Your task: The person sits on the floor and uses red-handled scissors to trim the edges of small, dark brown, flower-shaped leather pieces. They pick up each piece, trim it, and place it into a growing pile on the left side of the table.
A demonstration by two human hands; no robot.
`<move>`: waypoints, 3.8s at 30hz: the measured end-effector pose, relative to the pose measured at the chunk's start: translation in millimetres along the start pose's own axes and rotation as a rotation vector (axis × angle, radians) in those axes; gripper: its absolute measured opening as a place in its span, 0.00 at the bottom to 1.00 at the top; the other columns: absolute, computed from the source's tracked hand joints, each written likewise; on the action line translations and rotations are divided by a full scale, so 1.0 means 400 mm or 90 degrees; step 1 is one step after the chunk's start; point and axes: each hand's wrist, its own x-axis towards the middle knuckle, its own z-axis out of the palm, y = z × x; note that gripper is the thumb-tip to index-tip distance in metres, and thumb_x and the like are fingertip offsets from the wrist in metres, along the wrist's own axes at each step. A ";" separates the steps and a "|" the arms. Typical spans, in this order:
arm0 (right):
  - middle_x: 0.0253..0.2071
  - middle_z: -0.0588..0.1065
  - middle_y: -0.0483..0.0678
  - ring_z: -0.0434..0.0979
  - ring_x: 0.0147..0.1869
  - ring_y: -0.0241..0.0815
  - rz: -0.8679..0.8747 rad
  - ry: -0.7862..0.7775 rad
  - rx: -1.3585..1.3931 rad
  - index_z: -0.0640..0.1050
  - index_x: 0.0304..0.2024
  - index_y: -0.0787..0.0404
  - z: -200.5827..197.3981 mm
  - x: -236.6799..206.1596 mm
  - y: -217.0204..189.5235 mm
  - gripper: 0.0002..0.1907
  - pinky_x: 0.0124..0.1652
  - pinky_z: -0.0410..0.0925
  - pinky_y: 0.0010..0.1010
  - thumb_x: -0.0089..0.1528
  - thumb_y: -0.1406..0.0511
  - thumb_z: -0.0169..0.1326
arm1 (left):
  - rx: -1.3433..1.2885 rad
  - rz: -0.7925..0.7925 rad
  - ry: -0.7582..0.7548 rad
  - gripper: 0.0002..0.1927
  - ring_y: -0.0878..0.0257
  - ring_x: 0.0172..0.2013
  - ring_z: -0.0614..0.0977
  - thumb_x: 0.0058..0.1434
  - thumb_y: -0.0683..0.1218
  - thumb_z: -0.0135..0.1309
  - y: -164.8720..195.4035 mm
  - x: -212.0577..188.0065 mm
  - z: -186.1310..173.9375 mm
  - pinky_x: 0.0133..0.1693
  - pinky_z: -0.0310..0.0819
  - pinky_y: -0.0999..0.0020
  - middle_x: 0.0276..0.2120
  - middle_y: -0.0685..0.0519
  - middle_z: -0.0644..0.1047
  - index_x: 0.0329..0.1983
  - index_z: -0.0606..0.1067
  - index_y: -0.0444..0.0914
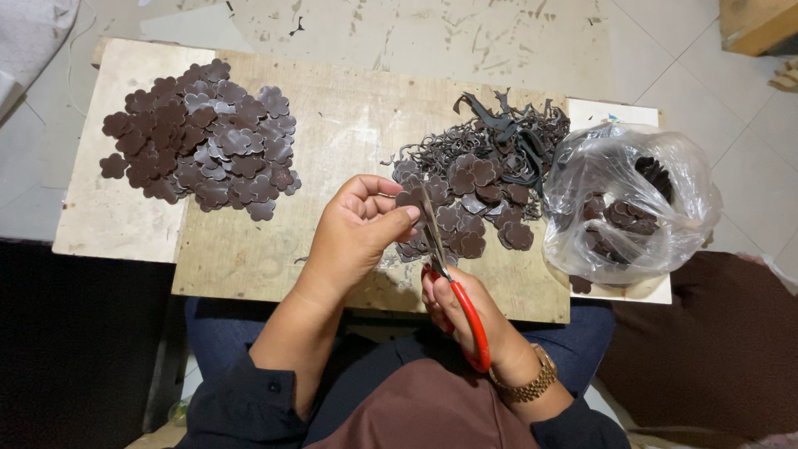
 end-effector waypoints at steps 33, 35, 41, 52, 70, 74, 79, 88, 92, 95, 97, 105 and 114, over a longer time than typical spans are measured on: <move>0.31 0.63 0.40 0.61 0.31 0.31 -0.001 -0.028 0.037 0.67 0.37 0.59 -0.002 0.005 0.021 0.25 0.30 0.61 0.22 0.69 0.44 0.43 | -0.031 -0.015 -0.010 0.17 0.68 0.34 0.83 0.59 0.34 0.60 -0.001 -0.001 0.002 0.38 0.79 0.75 0.35 0.49 0.80 0.49 0.68 0.32; 0.31 0.64 0.40 0.62 0.30 0.30 0.000 -0.023 0.020 0.67 0.36 0.59 -0.003 0.008 0.023 0.26 0.30 0.62 0.22 0.69 0.44 0.42 | -0.023 -0.016 -0.008 0.16 0.68 0.35 0.83 0.60 0.34 0.60 -0.001 0.003 0.003 0.38 0.79 0.75 0.35 0.49 0.80 0.49 0.69 0.32; 0.34 0.66 0.41 0.66 0.36 0.32 -0.034 -0.046 0.012 0.69 0.43 0.60 0.000 0.009 0.024 0.30 0.38 0.65 0.23 0.68 0.40 0.42 | 0.024 -0.027 -0.029 0.14 0.69 0.34 0.81 0.60 0.34 0.60 -0.002 0.000 0.005 0.37 0.78 0.76 0.36 0.50 0.80 0.47 0.70 0.32; 0.36 0.67 0.43 0.66 0.39 0.35 -0.055 -0.067 0.076 0.70 0.45 0.62 -0.003 0.002 0.020 0.33 0.42 0.65 0.26 0.68 0.38 0.43 | -0.030 -0.085 -0.055 0.09 0.67 0.32 0.83 0.62 0.36 0.58 -0.027 0.000 0.010 0.36 0.80 0.73 0.34 0.51 0.80 0.43 0.72 0.33; 0.39 0.70 0.45 0.69 0.41 0.35 -0.055 -0.046 0.060 0.71 0.50 0.65 -0.010 -0.007 0.027 0.35 0.43 0.67 0.27 0.68 0.39 0.41 | -0.068 -0.175 -0.028 0.07 0.67 0.31 0.83 0.62 0.38 0.58 -0.008 -0.012 0.030 0.34 0.79 0.74 0.33 0.52 0.80 0.42 0.73 0.35; 0.35 0.70 0.44 0.69 0.38 0.35 -0.080 -0.017 0.067 0.72 0.44 0.64 -0.005 0.000 0.036 0.33 0.40 0.67 0.26 0.70 0.40 0.41 | -0.041 -0.162 -0.067 0.04 0.68 0.31 0.82 0.64 0.39 0.57 -0.009 -0.016 0.031 0.35 0.79 0.73 0.32 0.52 0.80 0.40 0.74 0.34; 0.34 0.67 0.43 0.65 0.37 0.34 -0.068 -0.038 0.142 0.71 0.43 0.63 -0.001 -0.008 0.025 0.31 0.40 0.63 0.25 0.70 0.41 0.43 | -0.025 -0.146 -0.076 0.04 0.68 0.32 0.81 0.64 0.40 0.56 -0.008 -0.016 0.029 0.36 0.79 0.72 0.32 0.53 0.80 0.40 0.75 0.34; 0.36 0.66 0.42 0.63 0.38 0.33 -0.058 -0.067 0.165 0.70 0.45 0.62 0.007 -0.003 0.003 0.31 0.40 0.62 0.24 0.68 0.40 0.45 | -0.038 -0.086 -0.052 0.07 0.68 0.34 0.81 0.63 0.39 0.59 -0.012 -0.017 0.029 0.38 0.79 0.72 0.34 0.51 0.81 0.42 0.75 0.32; 0.36 0.68 0.43 0.65 0.38 0.33 -0.079 -0.059 0.113 0.70 0.45 0.63 0.003 -0.002 0.007 0.32 0.41 0.64 0.24 0.69 0.39 0.43 | -0.014 -0.069 -0.053 0.07 0.68 0.33 0.82 0.63 0.38 0.60 -0.014 -0.022 0.033 0.38 0.80 0.72 0.34 0.50 0.81 0.40 0.75 0.32; 0.36 0.67 0.43 0.65 0.37 0.34 -0.068 -0.046 0.139 0.70 0.44 0.63 0.005 -0.004 0.017 0.31 0.40 0.64 0.25 0.70 0.41 0.43 | -0.007 -0.057 -0.052 0.06 0.68 0.33 0.82 0.63 0.39 0.61 -0.015 -0.025 0.036 0.39 0.80 0.73 0.34 0.51 0.81 0.40 0.75 0.32; 0.35 0.66 0.43 0.64 0.37 0.34 -0.074 -0.033 0.160 0.69 0.44 0.63 0.009 0.001 0.026 0.29 0.39 0.63 0.25 0.70 0.42 0.43 | -0.004 -0.049 -0.049 0.06 0.69 0.33 0.82 0.63 0.39 0.61 -0.015 -0.024 0.036 0.39 0.80 0.73 0.34 0.52 0.81 0.39 0.76 0.33; 0.32 0.64 0.41 0.61 0.33 0.31 -0.017 0.044 0.137 0.68 0.40 0.59 0.022 0.002 0.032 0.24 0.33 0.60 0.22 0.71 0.45 0.41 | 0.002 -0.027 -0.046 0.05 0.69 0.33 0.81 0.63 0.38 0.61 -0.028 -0.022 0.038 0.39 0.79 0.73 0.33 0.51 0.81 0.38 0.76 0.33; 0.29 0.62 0.39 0.58 0.29 0.29 -0.012 0.020 0.124 0.67 0.37 0.58 0.013 0.000 0.024 0.25 0.28 0.56 0.21 0.70 0.44 0.42 | -0.003 -0.041 -0.038 0.05 0.69 0.33 0.81 0.63 0.39 0.60 -0.026 -0.015 0.022 0.39 0.79 0.73 0.33 0.53 0.81 0.39 0.76 0.33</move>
